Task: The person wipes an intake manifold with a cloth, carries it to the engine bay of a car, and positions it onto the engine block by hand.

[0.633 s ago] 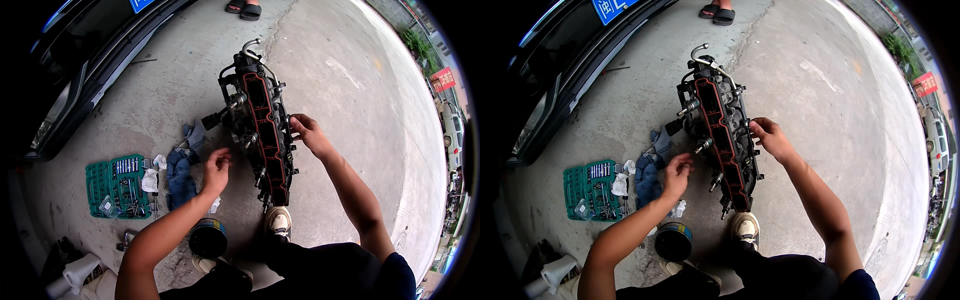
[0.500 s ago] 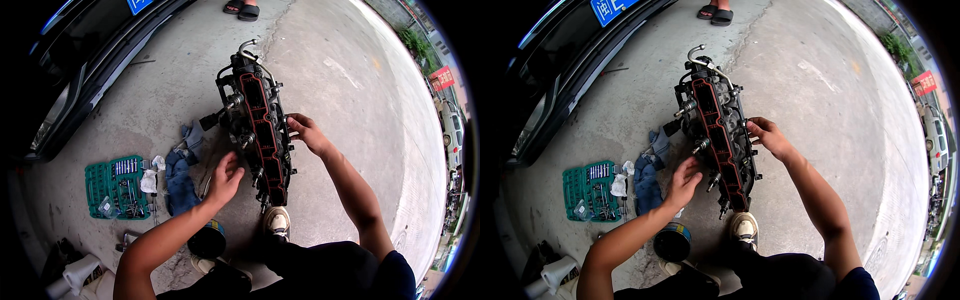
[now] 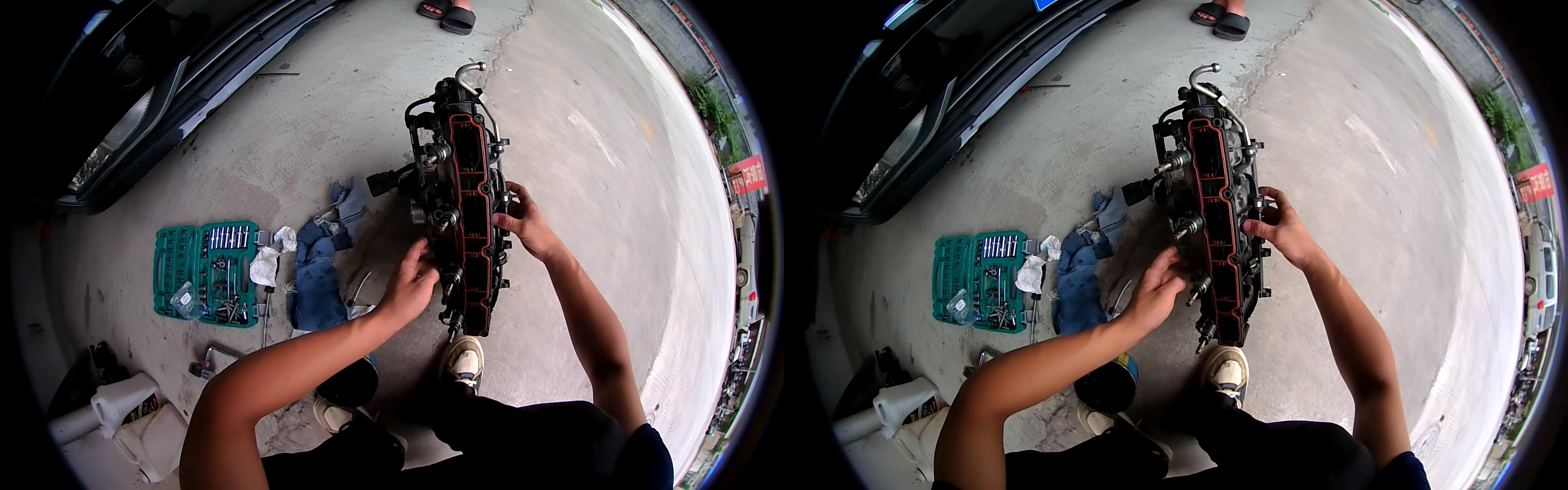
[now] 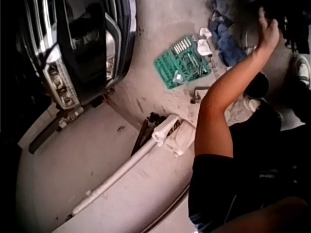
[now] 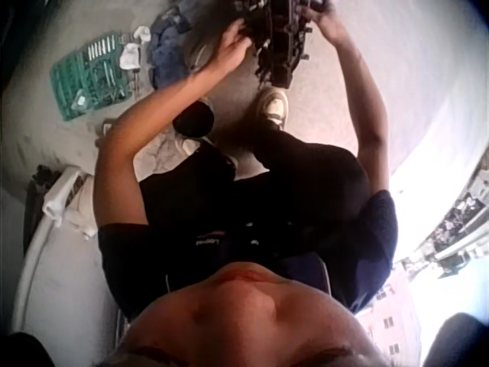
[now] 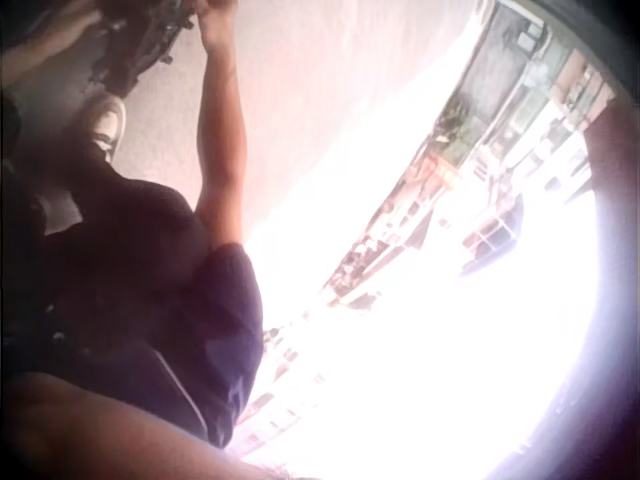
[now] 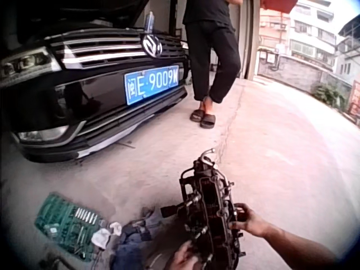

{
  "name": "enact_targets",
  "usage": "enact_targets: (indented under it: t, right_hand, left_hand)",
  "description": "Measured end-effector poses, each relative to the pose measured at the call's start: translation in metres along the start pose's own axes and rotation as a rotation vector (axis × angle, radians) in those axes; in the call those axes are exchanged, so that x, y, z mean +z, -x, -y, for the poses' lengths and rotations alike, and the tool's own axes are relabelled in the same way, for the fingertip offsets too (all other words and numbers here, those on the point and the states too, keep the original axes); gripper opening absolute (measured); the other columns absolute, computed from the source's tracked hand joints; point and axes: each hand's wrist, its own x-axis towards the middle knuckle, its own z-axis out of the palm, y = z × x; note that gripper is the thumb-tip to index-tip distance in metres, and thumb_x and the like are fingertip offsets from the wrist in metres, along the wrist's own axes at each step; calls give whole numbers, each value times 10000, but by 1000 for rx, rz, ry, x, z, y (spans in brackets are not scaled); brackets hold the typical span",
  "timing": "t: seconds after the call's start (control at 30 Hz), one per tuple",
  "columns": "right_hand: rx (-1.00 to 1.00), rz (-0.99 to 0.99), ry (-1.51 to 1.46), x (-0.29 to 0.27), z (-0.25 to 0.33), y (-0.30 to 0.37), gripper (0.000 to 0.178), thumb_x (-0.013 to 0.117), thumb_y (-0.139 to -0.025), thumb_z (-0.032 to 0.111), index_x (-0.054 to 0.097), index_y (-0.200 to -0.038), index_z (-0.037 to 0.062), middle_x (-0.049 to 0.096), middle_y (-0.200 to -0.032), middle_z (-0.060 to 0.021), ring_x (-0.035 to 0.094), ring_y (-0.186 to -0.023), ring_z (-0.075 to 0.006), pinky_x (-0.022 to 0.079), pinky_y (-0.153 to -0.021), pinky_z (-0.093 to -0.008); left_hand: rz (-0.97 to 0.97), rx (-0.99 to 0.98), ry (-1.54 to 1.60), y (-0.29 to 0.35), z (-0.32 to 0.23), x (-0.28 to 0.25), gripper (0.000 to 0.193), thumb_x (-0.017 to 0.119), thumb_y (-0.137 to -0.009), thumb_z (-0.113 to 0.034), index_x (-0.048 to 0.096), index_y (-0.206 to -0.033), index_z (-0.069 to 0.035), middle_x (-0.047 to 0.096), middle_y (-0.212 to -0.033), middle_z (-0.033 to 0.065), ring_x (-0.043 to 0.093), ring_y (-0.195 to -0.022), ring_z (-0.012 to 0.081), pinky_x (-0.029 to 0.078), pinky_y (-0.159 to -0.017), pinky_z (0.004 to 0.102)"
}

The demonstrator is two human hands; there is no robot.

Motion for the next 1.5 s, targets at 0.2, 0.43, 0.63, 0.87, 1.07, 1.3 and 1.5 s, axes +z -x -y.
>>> enact_targets:
  t: [0.2,0.43,0.63,0.87,1.07,1.3,1.5]
  right_hand:
    - [-44,32,-87,4,-13,-9,828,631,-762,-55,169,-1446,10,597,-1066,-106,591,-929,-162,478,-830,-280]
    - [-50,-118,-120,28,-5,-12,732,553,-745,-89,259,-1409,1,593,-945,-57,562,-735,-99,465,-634,-242]
    - [-95,-199,-120,30,-9,-13,550,499,-749,-60,438,-1290,12,590,-882,-30,515,-677,-85,429,-594,-215]
    - [0,-255,-297,46,6,-9,535,499,-713,-93,487,-1238,7,589,-845,-30,525,-679,-94,442,-591,-220]
    - [62,-286,-222,59,41,-1,585,543,-714,-104,439,-1285,-26,598,-842,-71,546,-668,-114,467,-585,-249]
    - [111,-245,-89,55,81,20,612,570,-700,-113,404,-1287,-60,616,-876,-96,597,-706,-138,497,-604,-253]
    - [352,-207,-17,48,125,43,506,559,-716,-105,424,-1202,-64,587,-839,-103,605,-679,-158,538,-543,-274]
  left_hand:
    - [-74,62,7,-4,4,-2,543,492,-851,10,345,-1373,21,485,-1252,94,532,-959,110,448,-832,244]
    - [-418,-247,360,-64,-2,-45,388,493,-910,-170,450,-1276,-46,555,-1176,98,564,-1036,221,454,-902,356]
    - [-287,-409,455,-83,-21,-40,438,382,-983,-422,508,-1240,-89,570,-1197,56,514,-1118,195,367,-996,389]
    - [-233,-294,264,-44,-16,7,559,283,-1000,-463,408,-1394,-87,367,-1462,77,315,-1344,192,215,-1108,327]
    - [-141,-354,485,-53,-6,-5,498,239,-1003,-424,590,-1187,-123,628,-1138,33,530,-1120,154,361,-998,345]
    - [73,-313,669,-39,-36,-7,474,247,-1009,-389,585,-1166,-96,644,-1061,49,612,-992,161,481,-905,358]
    - [185,-439,688,-15,-72,-4,488,263,-1004,-446,522,-1265,-125,563,-1202,69,558,-1030,197,453,-899,354]
